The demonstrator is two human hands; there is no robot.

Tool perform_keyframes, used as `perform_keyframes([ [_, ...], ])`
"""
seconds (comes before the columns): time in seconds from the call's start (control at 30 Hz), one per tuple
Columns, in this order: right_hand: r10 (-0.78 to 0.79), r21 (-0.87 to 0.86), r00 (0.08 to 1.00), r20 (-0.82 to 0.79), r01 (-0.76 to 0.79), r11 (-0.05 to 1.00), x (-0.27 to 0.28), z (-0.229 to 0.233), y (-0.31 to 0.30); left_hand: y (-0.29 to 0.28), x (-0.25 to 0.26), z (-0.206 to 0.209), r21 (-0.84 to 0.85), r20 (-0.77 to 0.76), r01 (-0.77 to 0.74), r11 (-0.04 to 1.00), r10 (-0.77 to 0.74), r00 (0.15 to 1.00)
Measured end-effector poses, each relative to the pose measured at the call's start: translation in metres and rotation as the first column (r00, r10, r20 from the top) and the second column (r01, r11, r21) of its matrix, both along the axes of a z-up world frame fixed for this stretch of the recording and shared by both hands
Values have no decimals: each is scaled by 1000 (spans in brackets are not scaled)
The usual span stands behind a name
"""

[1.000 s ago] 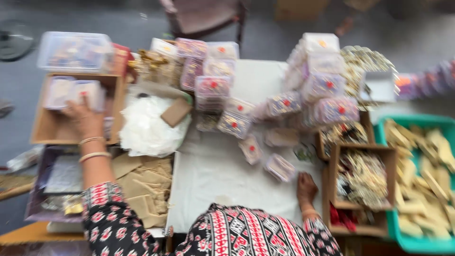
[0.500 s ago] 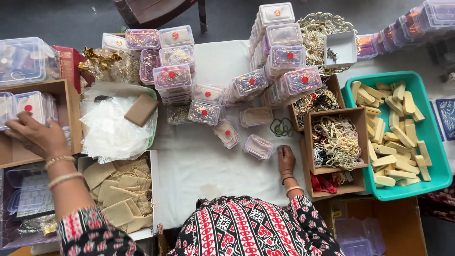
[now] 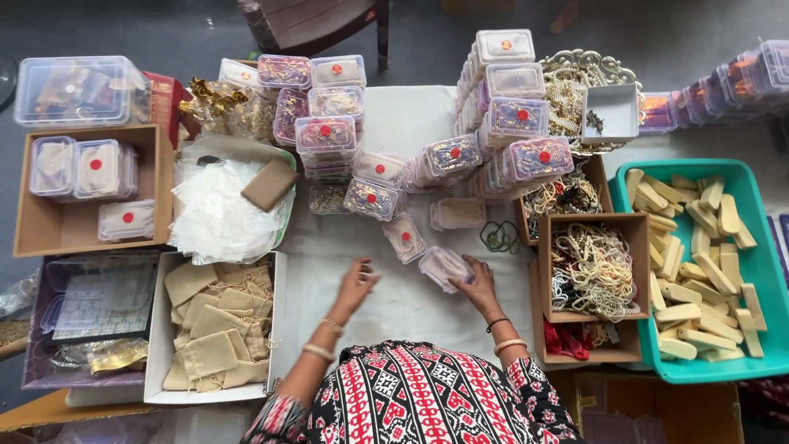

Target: Organizing and stacking various small plastic boxes filled with jewelry items on a workspace table.

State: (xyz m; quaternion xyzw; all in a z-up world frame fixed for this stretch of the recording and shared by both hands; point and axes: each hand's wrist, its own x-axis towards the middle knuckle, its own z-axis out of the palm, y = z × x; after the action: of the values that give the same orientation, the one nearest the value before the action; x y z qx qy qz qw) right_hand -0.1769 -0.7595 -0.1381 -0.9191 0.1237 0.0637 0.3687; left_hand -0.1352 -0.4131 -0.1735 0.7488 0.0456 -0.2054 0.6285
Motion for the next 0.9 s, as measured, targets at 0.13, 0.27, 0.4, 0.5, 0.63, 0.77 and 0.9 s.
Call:
perform_keyframes([
  [0.13,30,-25,997,-70,-32,999,-1,-4,7,-59,10,-60,-154,-105,-79,985,63,993],
  [0.27,119,144,993,14,-120,982,-11,1,17,-98,19,-97,-5,169,-70,998,69,983],
  [0.4,129,480,987,-100,-65,875,-20,8,19,-99,12,-78,334,101,27,942,-64,993],
  [0.5,195,733,965,-175,-5,680,-15,6,23,-70,8,-29,27,188,143,989,-146,971],
  [0.63,404,775,889,-213,-98,624,1,50,50,-27,-4,72,-22,218,402,915,-388,895],
  [0.77,574,809,812,-101,-270,523,25,69,90,8,-6,95,-185,226,459,869,-417,880],
  [0.9,435,946,891,-133,-16,324,42,88,114,66,8,84,-386,27,-62,920,79,997],
])
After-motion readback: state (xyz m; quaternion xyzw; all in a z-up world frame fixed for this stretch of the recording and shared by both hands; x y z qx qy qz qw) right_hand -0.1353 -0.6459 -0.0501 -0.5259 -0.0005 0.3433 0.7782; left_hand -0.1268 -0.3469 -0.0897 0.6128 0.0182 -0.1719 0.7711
